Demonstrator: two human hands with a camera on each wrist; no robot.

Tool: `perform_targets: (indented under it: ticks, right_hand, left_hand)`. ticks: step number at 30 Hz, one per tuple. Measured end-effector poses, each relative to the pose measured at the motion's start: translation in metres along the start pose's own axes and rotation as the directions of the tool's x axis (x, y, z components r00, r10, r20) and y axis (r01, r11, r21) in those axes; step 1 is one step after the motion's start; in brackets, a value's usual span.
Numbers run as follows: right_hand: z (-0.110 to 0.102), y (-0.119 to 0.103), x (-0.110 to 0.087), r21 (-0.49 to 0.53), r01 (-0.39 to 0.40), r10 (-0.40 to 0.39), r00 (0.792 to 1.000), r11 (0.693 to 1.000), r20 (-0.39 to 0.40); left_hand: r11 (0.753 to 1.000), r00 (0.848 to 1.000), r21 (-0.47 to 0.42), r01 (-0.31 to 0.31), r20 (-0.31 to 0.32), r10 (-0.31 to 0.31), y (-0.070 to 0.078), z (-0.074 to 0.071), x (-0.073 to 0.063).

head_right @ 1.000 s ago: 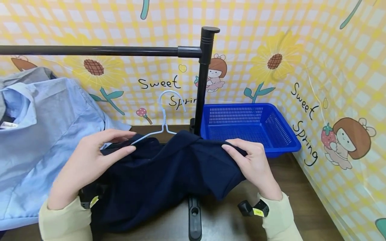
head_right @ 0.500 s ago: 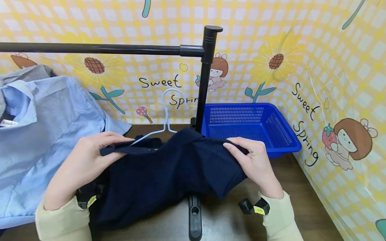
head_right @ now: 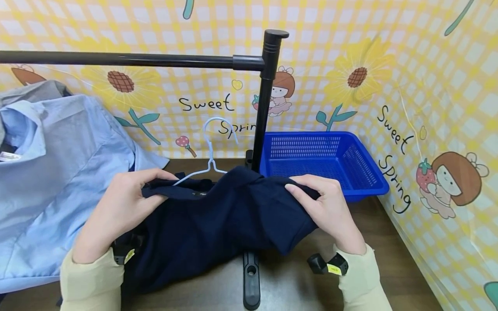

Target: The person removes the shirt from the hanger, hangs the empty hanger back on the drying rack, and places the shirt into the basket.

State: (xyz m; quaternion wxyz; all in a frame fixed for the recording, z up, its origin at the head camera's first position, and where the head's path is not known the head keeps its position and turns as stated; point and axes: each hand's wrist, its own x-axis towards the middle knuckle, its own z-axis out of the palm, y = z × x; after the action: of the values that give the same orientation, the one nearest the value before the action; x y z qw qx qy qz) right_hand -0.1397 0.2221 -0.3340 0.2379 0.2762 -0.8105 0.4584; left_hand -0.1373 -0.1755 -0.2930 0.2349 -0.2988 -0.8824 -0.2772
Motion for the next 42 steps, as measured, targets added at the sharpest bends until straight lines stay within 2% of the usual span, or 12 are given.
perform_targets:
  ticks: [5,10,16,22,25,28,31,36,42]
  right_hand:
    - [0.003,-0.012,0.008,-0.058,-0.017,0.02,0.998,0.998,0.055]
    - [0.02,-0.025,0.017,-0.101,0.02,-0.01,0.995,0.995,0.099]
    - [0.036,-0.029,0.022,-0.176,-0.039,0.062,0.99,0.984,0.124]
    - [0.041,-0.028,0.021,-0.166,-0.118,0.156,0.959,0.979,0.238]
    - [0.042,-0.029,0.02,-0.141,-0.145,0.178,0.948,0.979,0.262]
    - [0.042,-0.03,0.02,-0.126,-0.147,0.175,0.953,0.981,0.249]
    - [0.041,-0.032,0.02,-0.136,-0.129,0.155,0.967,0.982,0.201]
    - [0.038,-0.031,0.019,-0.163,-0.099,0.117,0.987,0.982,0.11]
    - [0.036,-0.027,0.017,-0.153,-0.07,0.081,0.995,0.986,0.064]
  left_hand:
    - [0.999,1.0,0.031,-0.01,-0.006,0.01,0.007,-0.001,0.0]
    - [0.997,0.998,0.059,-0.054,-0.028,0.056,0.017,0.003,0.001]
    - [0.994,0.996,0.086,-0.067,-0.046,0.071,0.02,0.009,0.001]
    - [0.992,0.995,0.108,-0.07,-0.057,0.077,0.02,0.013,-0.001]
    - [0.991,0.994,0.115,-0.074,-0.071,0.083,0.021,0.015,-0.001]
    - [0.991,0.993,0.112,-0.077,-0.084,0.086,0.021,0.017,-0.001]
    - [0.993,0.993,0.091,-0.082,-0.078,0.089,0.021,0.018,0.0]
    - [0.998,0.998,0.01,-0.068,-0.006,0.068,0.019,0.013,0.0]
    - [0.998,0.999,-0.063,-0.022,0.047,0.025,0.018,0.005,-0.001]
